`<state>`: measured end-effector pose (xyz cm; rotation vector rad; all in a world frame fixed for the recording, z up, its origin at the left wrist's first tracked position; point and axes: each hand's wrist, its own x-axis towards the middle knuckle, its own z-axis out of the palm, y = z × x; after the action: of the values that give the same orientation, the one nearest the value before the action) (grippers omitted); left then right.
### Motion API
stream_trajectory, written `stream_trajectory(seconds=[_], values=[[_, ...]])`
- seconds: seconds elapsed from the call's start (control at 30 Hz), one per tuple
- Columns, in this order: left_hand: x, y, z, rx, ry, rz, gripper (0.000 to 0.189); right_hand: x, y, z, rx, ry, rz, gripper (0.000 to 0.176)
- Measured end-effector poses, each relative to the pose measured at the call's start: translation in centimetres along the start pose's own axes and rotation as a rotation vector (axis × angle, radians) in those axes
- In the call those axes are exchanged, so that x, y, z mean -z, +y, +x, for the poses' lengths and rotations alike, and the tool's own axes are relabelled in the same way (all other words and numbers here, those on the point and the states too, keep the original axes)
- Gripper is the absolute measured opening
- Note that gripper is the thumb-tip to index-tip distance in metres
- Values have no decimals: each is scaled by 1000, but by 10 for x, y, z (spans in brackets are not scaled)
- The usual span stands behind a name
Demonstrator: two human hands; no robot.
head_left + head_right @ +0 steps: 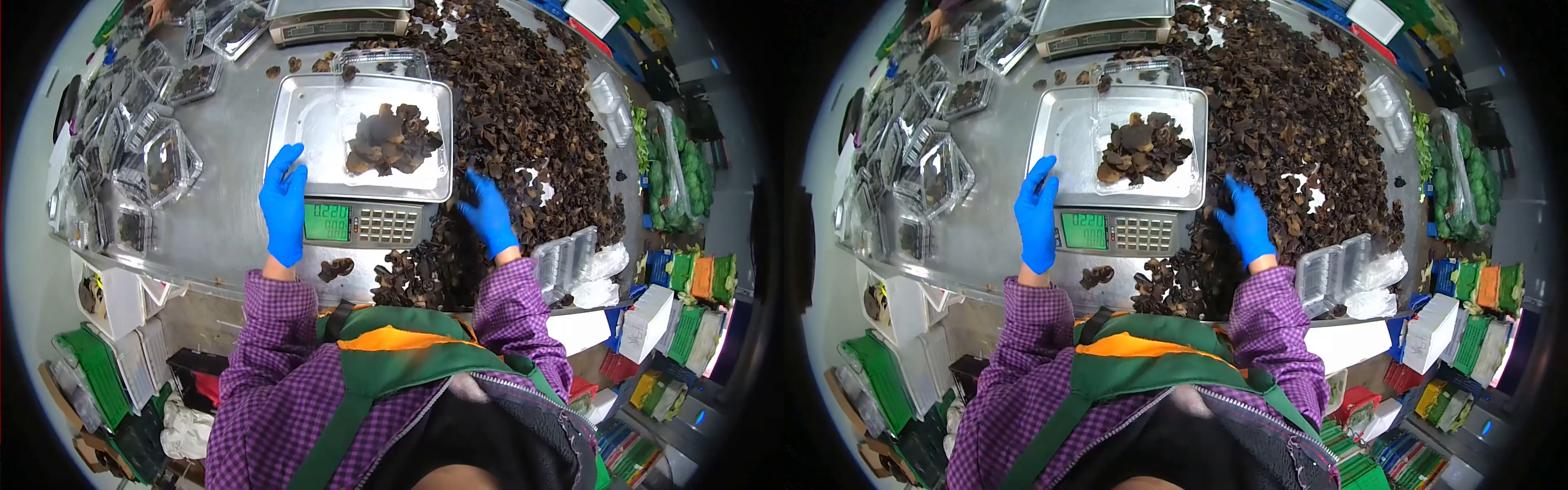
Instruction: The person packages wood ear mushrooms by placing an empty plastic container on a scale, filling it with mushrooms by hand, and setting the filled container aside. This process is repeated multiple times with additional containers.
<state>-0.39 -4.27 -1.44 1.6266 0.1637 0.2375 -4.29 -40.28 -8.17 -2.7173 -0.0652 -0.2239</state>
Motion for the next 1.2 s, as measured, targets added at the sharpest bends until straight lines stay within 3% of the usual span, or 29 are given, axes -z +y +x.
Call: stream_trajectory(seconds=[0.07, 0.1, 0.23, 0.37, 0.6, 0.8, 0.9, 1.07, 1.13, 1.17, 1.2], values=[[-4, 9, 0, 10, -12, -28, 33, 2, -19, -24, -139, -173, -48, 50], [-6, 10, 1, 8, -16, -67, 33, -13, -7, -36, -168, -97, 120, 39], [-10, 15, 7, 24, -34, -98, 34, -12, -3, -43, -266, -16, 453, 25], [-11, 17, 11, -14, -31, -129, 33, 9, -9, -36, -381, 12, 679, 22], [-16, 24, 24, 30, -71, -114, 38, 28, -22, -26, -343, 52, 706, 23], [-48, -7, 76, 213, -188, -242, 53, 24, -22, -28, -284, 74, 590, 20], [-60, -48, 119, 422, -255, -547, 50, 23, -15, -30, -292, 81, 573, 25], [-77, -6, 122, 338, -266, -598, 45, 33, -19, -24, -227, 231, 403, 29], [-76, 3, 124, 323, -222, -608, 46, 36, -23, -19, -267, 207, 500, 28], [-71, 5, 120, 106, -330, -440, 49, 40, -28, -15, -299, 174, 596, 27], [-68, 7, 117, 107, -335, -438, 49, 44, -34, -10, -303, 177, 597, 27]])
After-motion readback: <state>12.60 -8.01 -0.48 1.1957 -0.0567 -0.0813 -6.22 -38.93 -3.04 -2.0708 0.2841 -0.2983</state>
